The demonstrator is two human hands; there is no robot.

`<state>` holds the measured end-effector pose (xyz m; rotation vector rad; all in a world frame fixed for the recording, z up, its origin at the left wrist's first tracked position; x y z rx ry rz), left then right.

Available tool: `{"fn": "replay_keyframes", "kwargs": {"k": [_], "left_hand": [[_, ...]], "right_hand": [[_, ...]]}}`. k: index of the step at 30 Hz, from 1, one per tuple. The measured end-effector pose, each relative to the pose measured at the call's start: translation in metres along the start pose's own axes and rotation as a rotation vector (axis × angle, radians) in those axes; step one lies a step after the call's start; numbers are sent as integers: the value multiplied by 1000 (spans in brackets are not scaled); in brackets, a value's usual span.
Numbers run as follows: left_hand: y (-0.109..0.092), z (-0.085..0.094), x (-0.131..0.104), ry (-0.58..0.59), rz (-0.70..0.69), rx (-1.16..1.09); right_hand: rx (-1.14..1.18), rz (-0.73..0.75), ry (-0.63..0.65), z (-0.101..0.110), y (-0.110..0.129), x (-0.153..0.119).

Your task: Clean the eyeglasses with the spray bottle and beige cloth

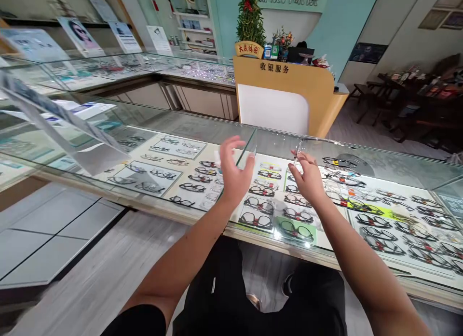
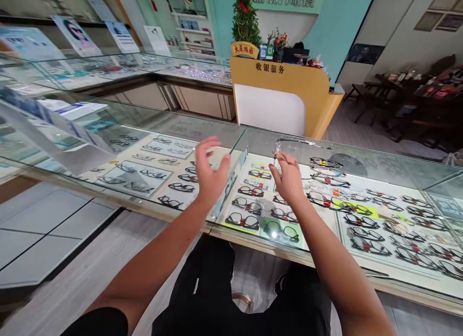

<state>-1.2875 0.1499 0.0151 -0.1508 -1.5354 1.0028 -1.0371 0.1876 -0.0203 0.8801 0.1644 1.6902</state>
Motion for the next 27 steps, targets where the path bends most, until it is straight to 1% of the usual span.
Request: {"fn": "replay_keyframes", "kwargs": {"k": [1, 2, 3, 4, 5, 6, 7, 8, 9, 11, 13, 14, 16, 18, 22, 23, 25, 27], "left_hand": [[8, 18, -1, -117, -8, 84], [19, 34, -2, -187, 6, 158], [35, 45, -2, -205, 42, 217], [54, 53, -1, -178, 112, 247], [74, 59, 0, -126, 209, 241], [94, 62, 1, -59, 325, 202], [111, 62, 0, 33, 432, 132], [124, 61, 0, 102, 506, 82], [132, 62, 0, 134, 533, 67], [136, 60, 1, 161, 536, 52], [130, 55, 4, 162, 498, 38], [124, 49, 7, 167, 473, 5], [108, 31, 14, 195, 423, -110], [88, 7, 23, 246, 401, -263], [46, -50, 37, 358, 465, -571], [37, -65, 38, 423, 488, -659], [22, -93, 37, 590, 530, -809], [15, -114, 33, 726, 563, -930]], "right_hand": [[-16, -1, -3, 0, 0, 0], [-27, -4, -7, 0, -1, 0], [-35, -7, -10, -1, -2, 0], [-39, -10, -11, -2, -2, 0], [-40, -10, -10, -3, -3, 0], [-38, -11, -7, -4, -4, 0], [-32, -10, -3, -5, -5, 0], [-23, -10, -1, -6, -6, 1], [-12, -10, 0, -6, -7, 2], [12, -9, -7, -4, -9, 4], [39, -16, -24, 1, -9, 6], [56, -22, -30, 4, -9, 7], [97, -33, -39, 12, -8, 9], [141, -22, -40, 20, -5, 10], [192, 27, -31, 35, 3, 7], [200, 33, -28, 38, 4, 7], [218, 45, -11, 40, 5, 5], [248, 57, 16, 40, 5, 5]]}}
Point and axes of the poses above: each hand's wrist, its own x-axis towards the middle knuckle, its own z-axis out of the back of the hand, y = z × x, the point moved 4 cm from there along x, towards the middle knuckle, and after that the axes turned 10 degrees about -z, right-handed, at the moved point
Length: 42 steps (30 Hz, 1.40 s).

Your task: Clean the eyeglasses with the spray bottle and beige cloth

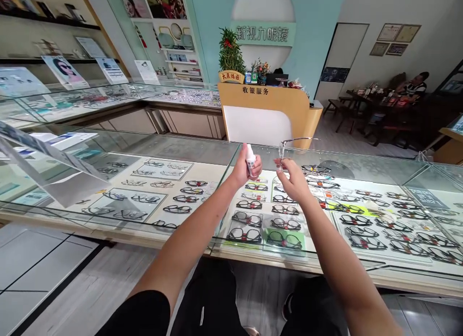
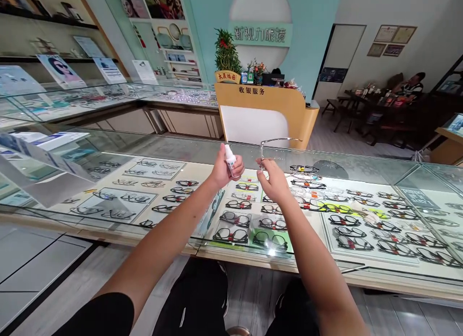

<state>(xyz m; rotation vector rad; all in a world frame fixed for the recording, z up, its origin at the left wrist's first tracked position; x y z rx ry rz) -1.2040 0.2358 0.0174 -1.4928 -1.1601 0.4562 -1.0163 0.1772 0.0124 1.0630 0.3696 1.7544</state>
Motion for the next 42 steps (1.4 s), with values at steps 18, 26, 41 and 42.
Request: {"fn": "replay_keyframes", "kwargs": {"k": [18, 26, 41, 42], "left_hand": [[30, 11, 2, 47, 107, -204], [30, 15, 4, -86, -21, 159], [35, 12, -2, -36, -129, 417], [36, 10, -2, -18, -127, 421]], "right_hand": [[421, -214, 155, -22, -15, 2], [557, -297, 270, -23, -6, 1], [691, -308, 292, -23, 1, 2], [722, -318, 250, -21, -1, 4]]}}
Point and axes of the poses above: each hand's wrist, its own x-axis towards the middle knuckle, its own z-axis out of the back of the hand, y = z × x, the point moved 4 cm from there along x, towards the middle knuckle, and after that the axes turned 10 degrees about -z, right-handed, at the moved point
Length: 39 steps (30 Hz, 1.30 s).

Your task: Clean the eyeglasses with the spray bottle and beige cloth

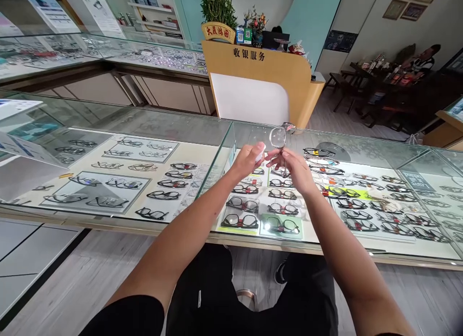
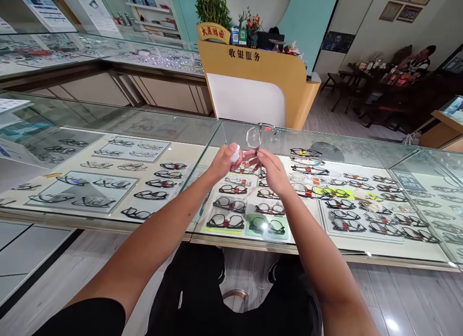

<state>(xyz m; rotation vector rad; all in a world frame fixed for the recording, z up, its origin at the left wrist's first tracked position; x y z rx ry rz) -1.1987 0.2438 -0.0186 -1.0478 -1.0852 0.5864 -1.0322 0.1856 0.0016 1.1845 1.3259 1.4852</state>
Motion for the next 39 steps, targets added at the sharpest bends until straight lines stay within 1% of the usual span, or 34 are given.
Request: {"fn": "replay_keyframes", "kwargs": {"k": [2, 5, 9, 12, 14, 16, 18, 20, 22, 24, 25, 26, 27, 30, 34, 37, 39], "left_hand": [[0, -4, -1, 50, 6, 6], [1, -12, -3, 112, 19, 14], [6, -21, -9, 171, 47, 67], [8, -24, -11, 166, 64, 59], [8, -22, -9, 127, 67, 22], [8, -16, -5, 58, 51, 10], [10, -5, 0, -35, 18, 25], [16, 9, 5, -151, -5, 50], [28, 25, 10, -286, 7, 102], [44, 41, 14, -425, 60, 201], [53, 48, 15, -481, 103, 257], [61, 54, 16, -509, 136, 309], [68, 59, 16, -521, 162, 356], [82, 66, 16, -488, 189, 470], [86, 66, 14, -462, 201, 549], [83, 60, 14, -427, 211, 557], [76, 57, 14, -446, 177, 577]], "right_hand": [[71, 8, -67, 7, 0, 3], [123, -9, -116, 12, -3, 6], [132, -15, -120, 11, -4, 7], [121, -27, -114, 9, -4, 7], [106, -43, -126, 10, -5, 7], [108, -51, -137, 12, -6, 8], [127, -50, -139, 13, -6, 8], [149, -45, -135, 14, -5, 9], [155, -36, -141, 14, -5, 9], [141, -32, -153, 15, -5, 9], [133, -31, -156, 15, -4, 10], [130, -30, -156, 15, -4, 10], [132, -29, -152, 15, -3, 10], [163, -28, -146, 13, 1, 11], [213, 11, -166, 15, 16, 3], [218, 31, -220, 28, 36, -17], [184, 33, -293, 47, 54, -38]]}}
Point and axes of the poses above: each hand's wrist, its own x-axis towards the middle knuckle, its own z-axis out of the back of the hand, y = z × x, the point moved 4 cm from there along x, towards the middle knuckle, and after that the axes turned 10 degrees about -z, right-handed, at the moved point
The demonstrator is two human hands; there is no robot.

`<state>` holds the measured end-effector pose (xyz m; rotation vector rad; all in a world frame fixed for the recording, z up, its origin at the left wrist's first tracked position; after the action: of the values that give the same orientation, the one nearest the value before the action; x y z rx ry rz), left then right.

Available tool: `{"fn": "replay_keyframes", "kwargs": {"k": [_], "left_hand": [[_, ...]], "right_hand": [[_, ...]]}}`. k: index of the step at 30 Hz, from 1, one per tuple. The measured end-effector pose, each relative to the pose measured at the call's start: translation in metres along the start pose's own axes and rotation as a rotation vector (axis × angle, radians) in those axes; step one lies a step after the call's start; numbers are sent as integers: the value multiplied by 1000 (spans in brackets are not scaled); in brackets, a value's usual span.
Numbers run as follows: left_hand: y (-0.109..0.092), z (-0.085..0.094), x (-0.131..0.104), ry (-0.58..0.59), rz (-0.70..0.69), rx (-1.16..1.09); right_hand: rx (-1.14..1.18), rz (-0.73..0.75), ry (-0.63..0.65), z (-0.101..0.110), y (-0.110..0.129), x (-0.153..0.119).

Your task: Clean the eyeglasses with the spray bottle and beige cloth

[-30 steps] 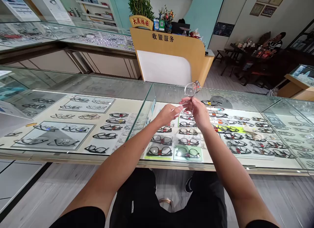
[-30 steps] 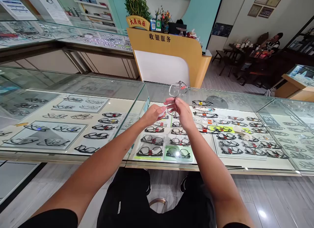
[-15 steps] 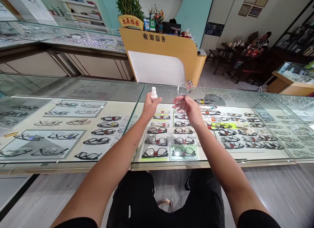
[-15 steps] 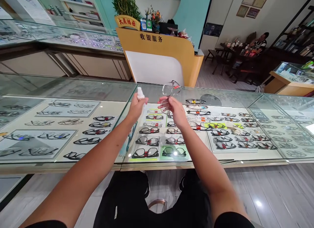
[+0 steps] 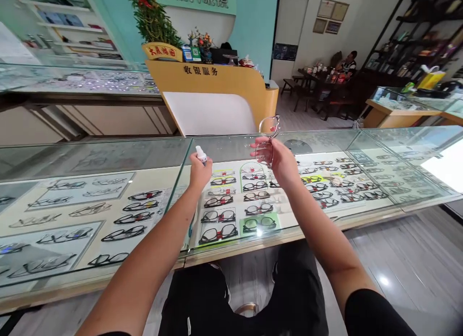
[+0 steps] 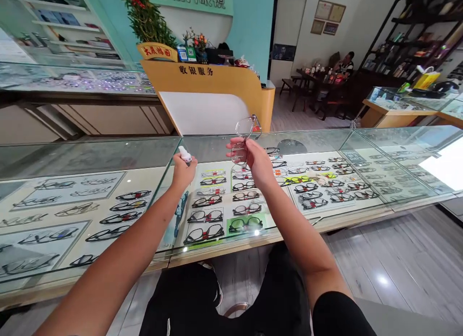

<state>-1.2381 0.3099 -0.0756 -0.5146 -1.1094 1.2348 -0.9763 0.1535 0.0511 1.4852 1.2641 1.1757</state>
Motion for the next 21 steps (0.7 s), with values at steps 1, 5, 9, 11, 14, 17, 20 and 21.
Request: {"fn": "replay_keyframes", "kwargs": {"k": [1, 5, 9, 11, 14, 17, 20, 21], "left_hand": [[-6, 3, -2, -60, -31, 28], [-45, 20, -23, -340, -214, 170], [-119, 1, -63, -202, -509, 134], [-165, -32, -87, 37, -678, 108], [-232, -101, -122, 390, -842, 72], [-284, -180, -151, 698, -961, 220], [-314, -245, -172, 874, -1003, 287], [-319, -262, -176, 901, -1000, 300]], "right_hand": [[-23, 14, -40, 13, 13, -9], [-86, 59, -211, 73, 68, -53], [-54, 9, -373, 128, 100, -103], [-34, 4, -441, 148, 108, -126], [-31, -5, -504, 168, 113, -155], [-42, -21, -515, 181, 113, -179], [-38, -34, -533, 193, 111, -204], [-28, -40, -548, 197, 110, -212]]}}
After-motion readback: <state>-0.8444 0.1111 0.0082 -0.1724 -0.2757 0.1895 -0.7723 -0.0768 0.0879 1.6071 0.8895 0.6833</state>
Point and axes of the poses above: each hand's wrist, its own x-axis towards the middle knuckle, its own z-axis out of the back of the hand, y = z × x, the point moved 4 cm from there along x, towards the middle knuckle, and after that the axes turned 10 degrees about -z, right-handed, at the moved point
